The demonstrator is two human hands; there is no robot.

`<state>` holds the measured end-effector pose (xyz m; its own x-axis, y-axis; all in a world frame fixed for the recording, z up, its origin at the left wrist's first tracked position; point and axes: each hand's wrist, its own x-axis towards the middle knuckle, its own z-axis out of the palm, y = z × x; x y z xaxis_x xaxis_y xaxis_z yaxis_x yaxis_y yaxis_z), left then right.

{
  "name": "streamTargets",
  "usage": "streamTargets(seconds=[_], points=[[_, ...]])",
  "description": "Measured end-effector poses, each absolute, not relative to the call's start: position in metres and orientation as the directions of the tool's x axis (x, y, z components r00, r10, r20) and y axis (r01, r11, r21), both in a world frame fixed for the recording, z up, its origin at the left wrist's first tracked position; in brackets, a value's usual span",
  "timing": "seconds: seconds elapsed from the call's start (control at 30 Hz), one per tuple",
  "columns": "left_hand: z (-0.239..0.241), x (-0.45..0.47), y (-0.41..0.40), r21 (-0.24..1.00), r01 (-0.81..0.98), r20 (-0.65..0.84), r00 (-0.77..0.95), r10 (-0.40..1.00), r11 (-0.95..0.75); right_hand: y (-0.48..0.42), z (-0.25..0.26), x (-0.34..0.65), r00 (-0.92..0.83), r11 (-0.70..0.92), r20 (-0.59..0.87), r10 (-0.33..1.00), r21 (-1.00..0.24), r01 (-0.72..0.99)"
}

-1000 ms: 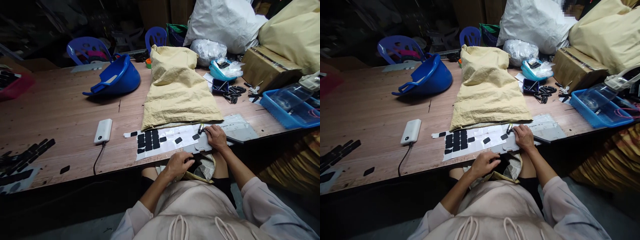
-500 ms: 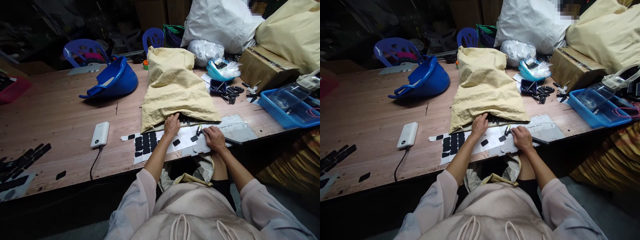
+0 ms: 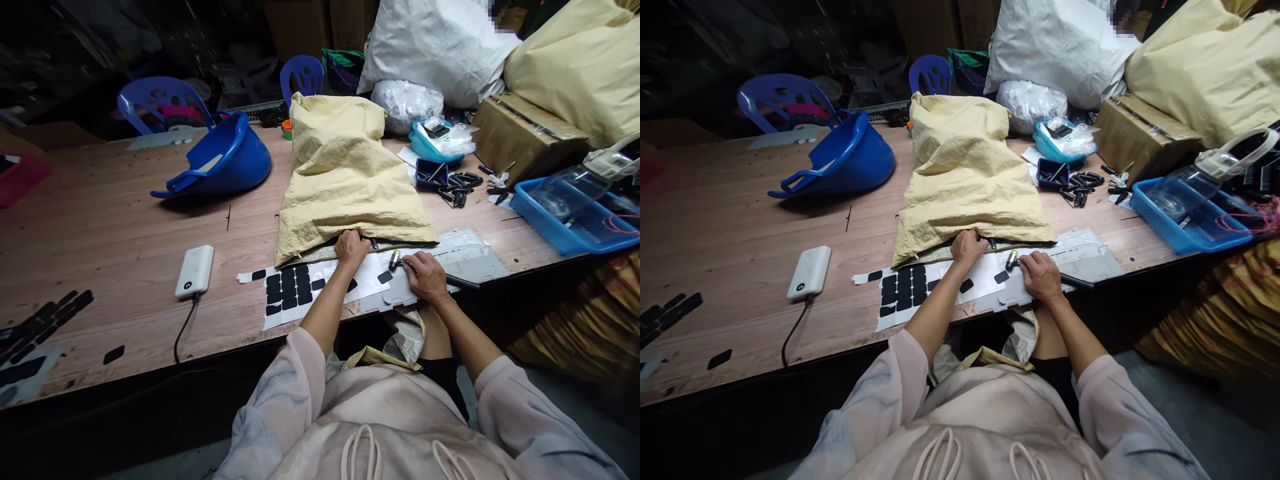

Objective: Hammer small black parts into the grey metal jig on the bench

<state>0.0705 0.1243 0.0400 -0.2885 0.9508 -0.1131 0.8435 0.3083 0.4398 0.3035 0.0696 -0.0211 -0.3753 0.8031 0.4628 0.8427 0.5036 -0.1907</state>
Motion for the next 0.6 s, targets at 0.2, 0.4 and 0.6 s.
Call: streamTargets(seconds=[0.2, 0.4, 0.6], points=[[0.039, 0.029, 0.081, 0.532, 0.819, -0.105, -0.191, 0.976, 0.217, 0.070, -0.021, 0.303, -0.371, 0.500, 0.463, 0.805, -0.192, 0.844], [0.000, 0.027, 0.032, 0.721, 0.688, 0.057, 0.052, 0.997, -0.077, 0.070, -0.023, 0.303, -0.366, 0.496, 0.470, 0.803, -0.187, 0.848], [-0.015, 0.034, 0.027, 0.707, 0.697, 0.120, 0.050, 0.991, -0.121, 0.075, -0.024, 0.307, -0.371, 0.506, 0.468, 0.802, -0.205, 0.838]])
